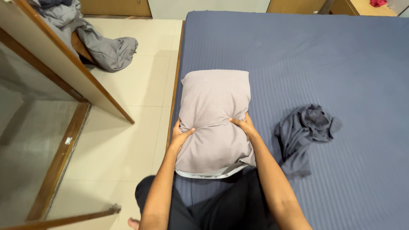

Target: The person puts a pillow inside a pillowcase by hand, smooths it down, and then pulls a second pillowcase over it.

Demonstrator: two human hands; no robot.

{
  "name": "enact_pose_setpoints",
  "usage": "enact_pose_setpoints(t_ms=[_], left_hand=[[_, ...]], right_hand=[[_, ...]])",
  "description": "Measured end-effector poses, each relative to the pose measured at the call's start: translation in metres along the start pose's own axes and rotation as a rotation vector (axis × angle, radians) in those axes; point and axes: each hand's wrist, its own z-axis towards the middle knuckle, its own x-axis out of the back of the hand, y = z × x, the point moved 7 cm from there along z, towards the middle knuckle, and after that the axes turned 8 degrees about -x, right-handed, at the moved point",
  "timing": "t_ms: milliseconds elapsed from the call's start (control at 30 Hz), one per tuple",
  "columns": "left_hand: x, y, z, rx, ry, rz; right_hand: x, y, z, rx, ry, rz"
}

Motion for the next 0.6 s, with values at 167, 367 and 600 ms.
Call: enact_pose_setpoints(t_ms=[167,367,600], left_hand=[[-0.012,-0.040,0.089,-0.141,0.055,0.212],[-0.017,-0.052,0.155,-0.166,0.065,0.296],[-0.011,-0.028,0.114,-0.174,0.134,0.311]], right_hand=[[0.009,0.022,0.107,0.102,0.058,-0.031],[0.020,0.010,0.181,0.312,0.075,-0.097],[0.028,0.011,0.154,0.396,0.173,-0.198]])
